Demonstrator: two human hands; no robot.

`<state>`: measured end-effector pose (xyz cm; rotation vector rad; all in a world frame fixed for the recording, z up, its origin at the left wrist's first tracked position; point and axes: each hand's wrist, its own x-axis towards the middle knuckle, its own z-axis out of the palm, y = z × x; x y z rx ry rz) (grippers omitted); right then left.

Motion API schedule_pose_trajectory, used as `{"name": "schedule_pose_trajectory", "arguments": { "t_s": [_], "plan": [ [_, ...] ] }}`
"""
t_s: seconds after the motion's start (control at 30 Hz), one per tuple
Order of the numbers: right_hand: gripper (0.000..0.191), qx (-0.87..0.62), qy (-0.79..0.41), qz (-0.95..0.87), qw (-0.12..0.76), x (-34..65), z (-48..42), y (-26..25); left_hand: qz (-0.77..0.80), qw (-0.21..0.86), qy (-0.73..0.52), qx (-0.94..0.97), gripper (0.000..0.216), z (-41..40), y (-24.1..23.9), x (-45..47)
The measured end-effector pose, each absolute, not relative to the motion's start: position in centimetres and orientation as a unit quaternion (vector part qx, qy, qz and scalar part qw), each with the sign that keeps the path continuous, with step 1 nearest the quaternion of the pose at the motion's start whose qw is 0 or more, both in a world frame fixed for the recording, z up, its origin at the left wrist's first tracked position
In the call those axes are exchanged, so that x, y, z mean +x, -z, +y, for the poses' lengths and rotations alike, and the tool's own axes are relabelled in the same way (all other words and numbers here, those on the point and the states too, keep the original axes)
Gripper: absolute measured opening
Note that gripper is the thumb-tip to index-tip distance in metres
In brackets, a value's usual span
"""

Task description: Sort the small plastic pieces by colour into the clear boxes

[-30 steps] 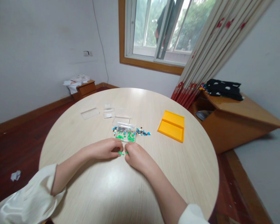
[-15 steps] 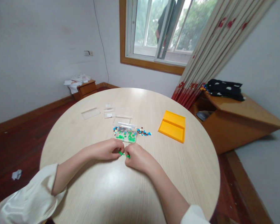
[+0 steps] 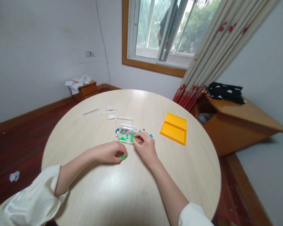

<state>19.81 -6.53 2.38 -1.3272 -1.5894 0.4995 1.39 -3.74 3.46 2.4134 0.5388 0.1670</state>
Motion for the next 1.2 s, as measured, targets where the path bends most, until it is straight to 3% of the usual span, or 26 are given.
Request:
{"name": "schedule_pose_trajectory", "arguments": {
  "t_s": [0.17, 0.57, 0.87, 1.07, 1.2],
  "plan": [
    [0.023, -0.543, -0.132, -0.696, 0.451, 19.9, -6.2, -1.1, 0.217, 0.329, -0.072, 0.916, 0.017, -3.7, -3.4, 1.3],
    [0.018, -0.496, -0.104, -0.768, 0.393, 19.7, -7.0, -2.0, 0.308, 0.355, -0.154, 0.869, 0.015, -2.6, -4.1, 0.2],
    [0.008, -0.466, -0.218, -0.841, 0.165, 18.7, -8.6, -3.6, 0.388, 0.281, -0.290, 0.828, 0.009, -1.2, -2.8, 0.4],
    [0.014, -0.448, -0.201, -0.857, 0.157, 18.4, -8.2, -2.2, 0.387, 0.233, -0.295, 0.842, 0.020, -0.9, -1.9, 0.7],
    [0.019, -0.451, -0.193, -0.854, 0.173, 18.0, -8.0, -1.4, 0.384, 0.224, -0.315, 0.839, 0.013, -0.8, -1.8, 0.5]
  ]
}}
